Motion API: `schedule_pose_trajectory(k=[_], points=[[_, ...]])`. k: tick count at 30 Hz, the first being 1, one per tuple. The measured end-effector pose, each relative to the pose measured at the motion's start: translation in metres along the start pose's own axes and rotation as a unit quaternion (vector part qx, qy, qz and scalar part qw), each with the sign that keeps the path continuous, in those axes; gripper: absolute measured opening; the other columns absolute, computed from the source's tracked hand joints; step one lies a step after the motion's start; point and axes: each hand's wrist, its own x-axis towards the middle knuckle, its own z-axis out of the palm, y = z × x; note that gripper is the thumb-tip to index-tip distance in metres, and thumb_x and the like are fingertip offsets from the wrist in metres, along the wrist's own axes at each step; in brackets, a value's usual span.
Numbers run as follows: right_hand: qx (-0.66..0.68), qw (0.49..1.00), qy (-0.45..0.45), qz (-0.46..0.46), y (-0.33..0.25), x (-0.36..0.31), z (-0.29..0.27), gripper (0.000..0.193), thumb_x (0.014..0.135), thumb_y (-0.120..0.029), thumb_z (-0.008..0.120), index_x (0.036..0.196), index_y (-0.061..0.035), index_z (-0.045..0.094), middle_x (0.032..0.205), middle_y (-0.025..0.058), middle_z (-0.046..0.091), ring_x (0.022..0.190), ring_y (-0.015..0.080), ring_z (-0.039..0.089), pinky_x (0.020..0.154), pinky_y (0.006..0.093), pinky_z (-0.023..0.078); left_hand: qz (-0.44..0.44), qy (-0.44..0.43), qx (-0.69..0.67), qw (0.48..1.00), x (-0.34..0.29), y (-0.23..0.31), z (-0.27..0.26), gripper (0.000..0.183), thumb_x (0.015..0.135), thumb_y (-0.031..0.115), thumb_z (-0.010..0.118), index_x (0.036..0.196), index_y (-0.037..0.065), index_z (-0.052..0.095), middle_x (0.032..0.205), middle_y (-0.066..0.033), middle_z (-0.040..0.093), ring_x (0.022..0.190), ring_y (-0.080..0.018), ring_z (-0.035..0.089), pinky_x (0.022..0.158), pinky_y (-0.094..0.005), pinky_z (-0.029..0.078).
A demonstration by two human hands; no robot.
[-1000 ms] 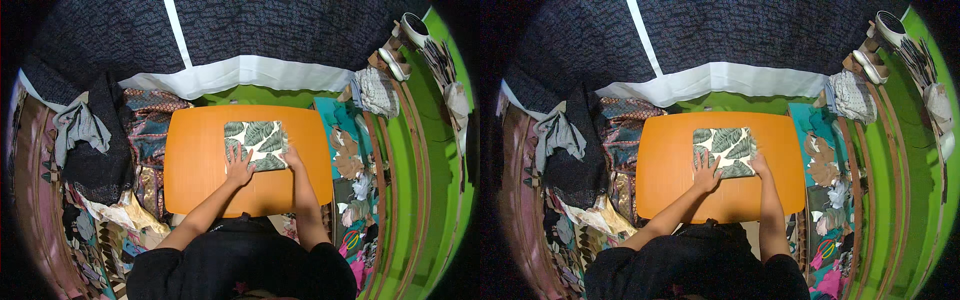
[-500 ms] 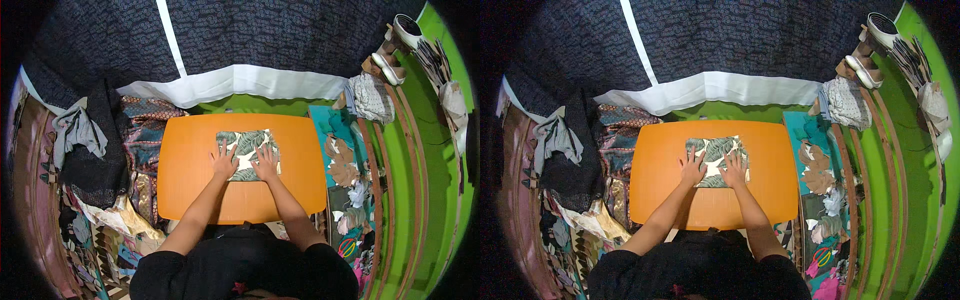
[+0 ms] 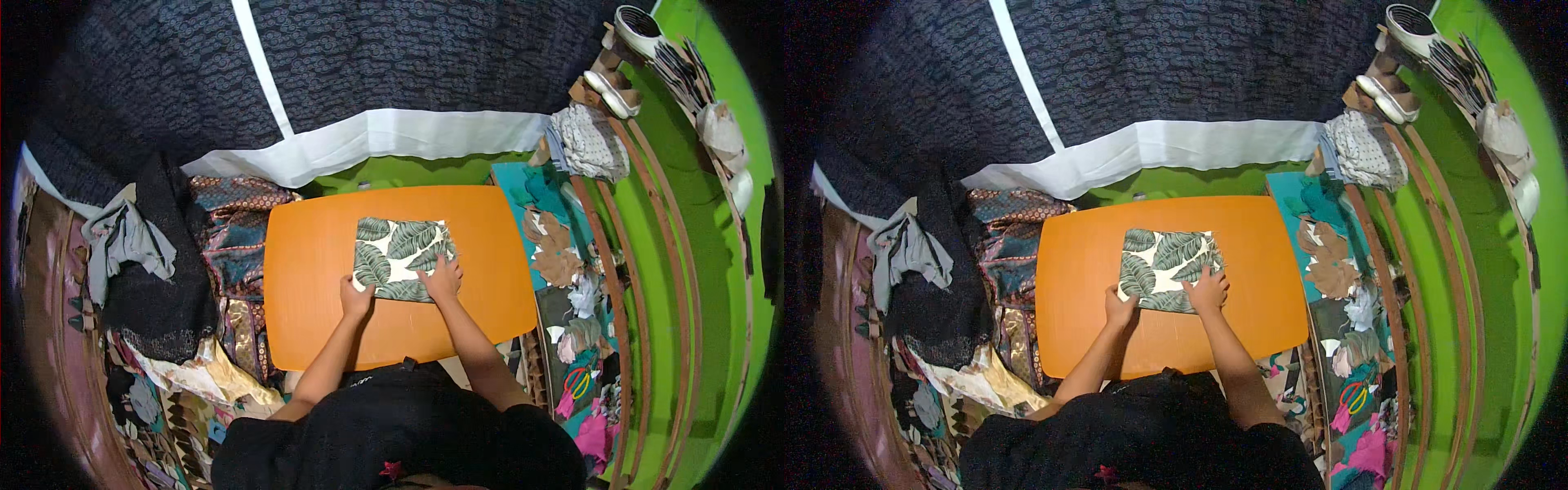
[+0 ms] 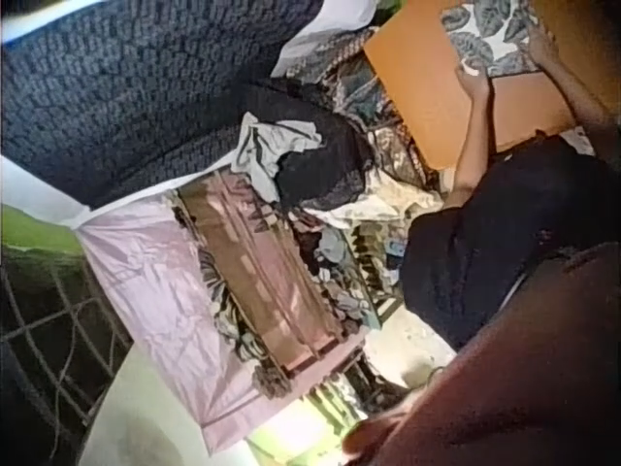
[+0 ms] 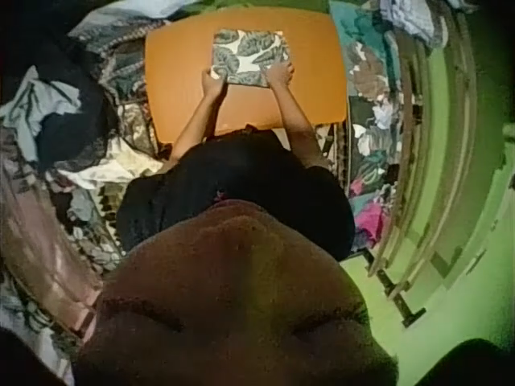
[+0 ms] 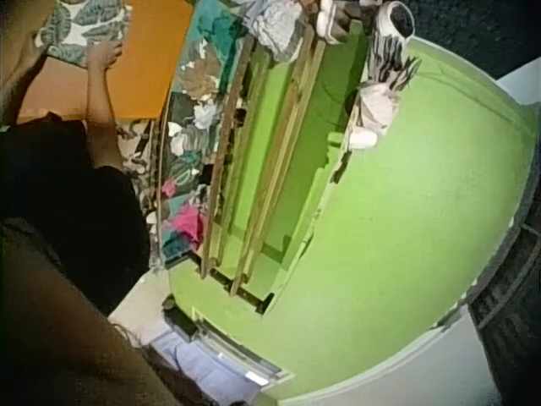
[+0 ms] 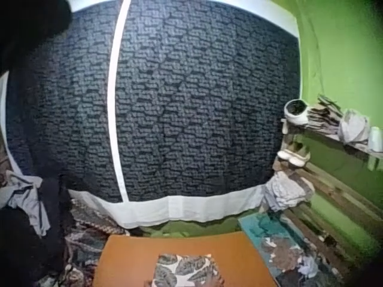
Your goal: Folding and organizing fabric pieces on a workstation in a workshop.
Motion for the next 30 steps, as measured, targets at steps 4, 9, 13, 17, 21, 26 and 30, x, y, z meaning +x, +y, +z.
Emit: schedule_pose_trajectory(k=[4, 9, 13, 17, 21, 26, 30], points=[[-0.026, 0.998, -0.056, -0.005, 0.008, -0.021, -0.001, 0.066, 0.069, -0.039, 0.064, 0.116, -0.0028, 0.035, 0.112, 0.0245, 0.035, 0.099, 0.0422, 0.041, 0.077, 0.0487, 0.041, -0.125, -0.026, -0.256, 0.958, -0.001, -0.016, -0.008, 0.044, 0.063, 0.009, 0.069, 0.099, -0.004, 0.047, 0.089, -0.0101, 0.056, 0.078, -0.017, 0.054, 0.069, -0.0267, 0.044], [0.025, 0.991, -0.124, 0.034, 0.033, -0.042, 0.006, 0.07, 0.07, -0.039, 0.063, 0.113, 0.005, 0.03, 0.102, 0.0254, 0.048, 0.088, 0.0389, 0.053, 0.07, 0.0436, 0.045, -0.203, -0.188, -0.484, 0.83, -0.002, 0.019, -0.019, 0.035, 0.073, 0.009, 0.062, 0.103, 0.0, 0.048, 0.086, -0.0033, 0.055, 0.072, -0.0134, 0.054, 0.06, -0.0228, 0.044], [0.025, 0.979, -0.2, 0.023, 0.036, -0.043, -0.008, 0.082, 0.072, -0.041, 0.06, 0.12, 0.0135, 0.019, 0.099, 0.0275, 0.053, 0.091, 0.0369, 0.053, 0.075, 0.0412, 0.044, -0.211, -0.186, -0.503, 0.817, -0.03, 0.024, 0.007, 0.04, 0.075, 0.007, 0.057, 0.111, 0.011, 0.041, 0.102, -0.0036, 0.05, 0.086, -0.0154, 0.051, 0.068, -0.03, 0.046], [-0.014, 0.964, -0.264, -0.014, 0.044, -0.018, -0.05, 0.079, 0.071, -0.041, 0.06, 0.12, 0.0115, 0.027, 0.102, 0.0264, 0.052, 0.091, 0.0383, 0.053, 0.077, 0.0405, 0.044, -0.119, -0.172, -0.497, 0.842, -0.042, 0.037, 0.032, 0.049, 0.075, -0.001, 0.051, 0.119, 0.006, 0.032, 0.11, -0.0089, 0.046, 0.101, -0.0229, 0.046, 0.085, -0.035, 0.039], [0.106, 0.984, -0.126, -0.075, 0.1, 0.022, -0.067, 0.078, 0.068, -0.04, 0.064, 0.123, 0.0029, 0.031, 0.119, 0.0241, 0.04, 0.107, 0.0363, 0.042, 0.087, 0.0412, 0.036, -0.054, -0.192, -0.438, 0.877, -0.031, 0.07, 0.054, 0.049, 0.072, -0.002, 0.051, 0.118, 0.003, 0.034, 0.108, -0.0089, 0.049, 0.097, -0.0199, 0.048, 0.083, -0.0333, 0.04], [0.428, 0.872, -0.238, -0.009, 0.178, 0.079, -0.109, 0.1, 0.065, -0.042, 0.068, 0.133, 0.0002, 0.007, 0.138, 0.0199, 0.01, 0.127, 0.0301, 0.014, 0.101, 0.0389, 0.018, -0.103, -0.37, -0.401, 0.832, -0.014, 0.158, 0.082, 0.042, 0.069, 0.002, 0.056, 0.108, 0.001, 0.043, 0.094, -0.0096, 0.056, 0.084, -0.0198, 0.055, 0.075, -0.032, 0.045], [0.633, 0.705, -0.309, 0.079, 0.221, 0.071, -0.167, 0.1, 0.064, -0.03, 0.071, 0.133, 0.0, 0.004, 0.139, 0.0156, 0.005, 0.129, 0.0254, 0.006, 0.101, 0.033, 0.012, -0.105, -0.448, -0.41, 0.787, 0.001, 0.216, 0.146, 0.034, 0.069, 0.019, 0.055, 0.095, -0.003, 0.054, 0.085, -0.012, 0.06, 0.074, -0.0217, 0.059, 0.072, -0.0341, 0.048]])
